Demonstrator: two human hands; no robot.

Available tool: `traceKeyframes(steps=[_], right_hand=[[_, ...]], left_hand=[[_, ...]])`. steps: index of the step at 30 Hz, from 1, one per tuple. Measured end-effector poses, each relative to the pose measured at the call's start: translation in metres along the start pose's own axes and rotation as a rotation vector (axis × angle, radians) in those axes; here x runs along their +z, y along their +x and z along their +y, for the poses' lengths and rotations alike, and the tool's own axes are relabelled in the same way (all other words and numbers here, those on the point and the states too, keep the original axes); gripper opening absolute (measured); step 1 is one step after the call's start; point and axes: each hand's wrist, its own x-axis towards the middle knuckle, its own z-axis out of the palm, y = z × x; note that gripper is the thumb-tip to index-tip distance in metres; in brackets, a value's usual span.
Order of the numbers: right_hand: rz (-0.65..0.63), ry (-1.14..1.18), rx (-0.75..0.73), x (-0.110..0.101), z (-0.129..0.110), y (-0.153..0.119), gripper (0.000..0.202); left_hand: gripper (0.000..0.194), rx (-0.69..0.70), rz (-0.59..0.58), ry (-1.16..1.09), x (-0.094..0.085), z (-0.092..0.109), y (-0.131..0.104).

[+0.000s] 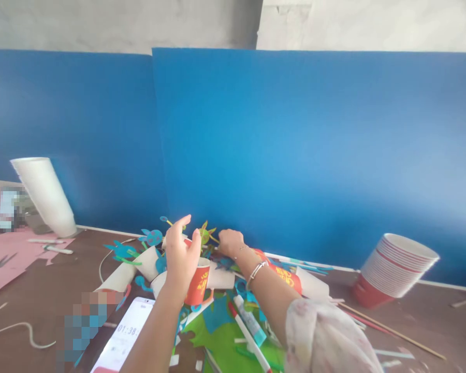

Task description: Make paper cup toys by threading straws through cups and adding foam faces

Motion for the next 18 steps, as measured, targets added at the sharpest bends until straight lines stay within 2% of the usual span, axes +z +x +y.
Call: traceKeyframes(steps=[6, 9, 12, 16, 18], right_hand=[[0.157, 0.349, -0.038, -0.024, 0.027, -0.003, 0.027], [0.296, 0.545, -0.072, -0.03, 0.034, -0.006, 0.015], [0.398, 0.723, -0.119, -0.038, 0.034, -0.015, 0.016], [0.375, 0.913, -0.27, -0.056, 0.027, -0.045, 0.02], [0.322, 0.971, -0.358, -0.068, 0.026, -0.065, 0.021]], left_hand=[[0.024, 0.11, -0.049, -0.019, 0.002, 0.013, -0.006], [0.022, 0.131, -0.127, -0.023, 0.003, 0.016, -0.009], [0.03, 0.091, -0.24, -0.07, 0.006, 0.017, -0.012], [0.052, 0.015, -0.381, -0.228, 0.01, 0.022, -0.018], [0.054, -0.04, -0.424, -0.311, 0.01, 0.029, -0.021]])
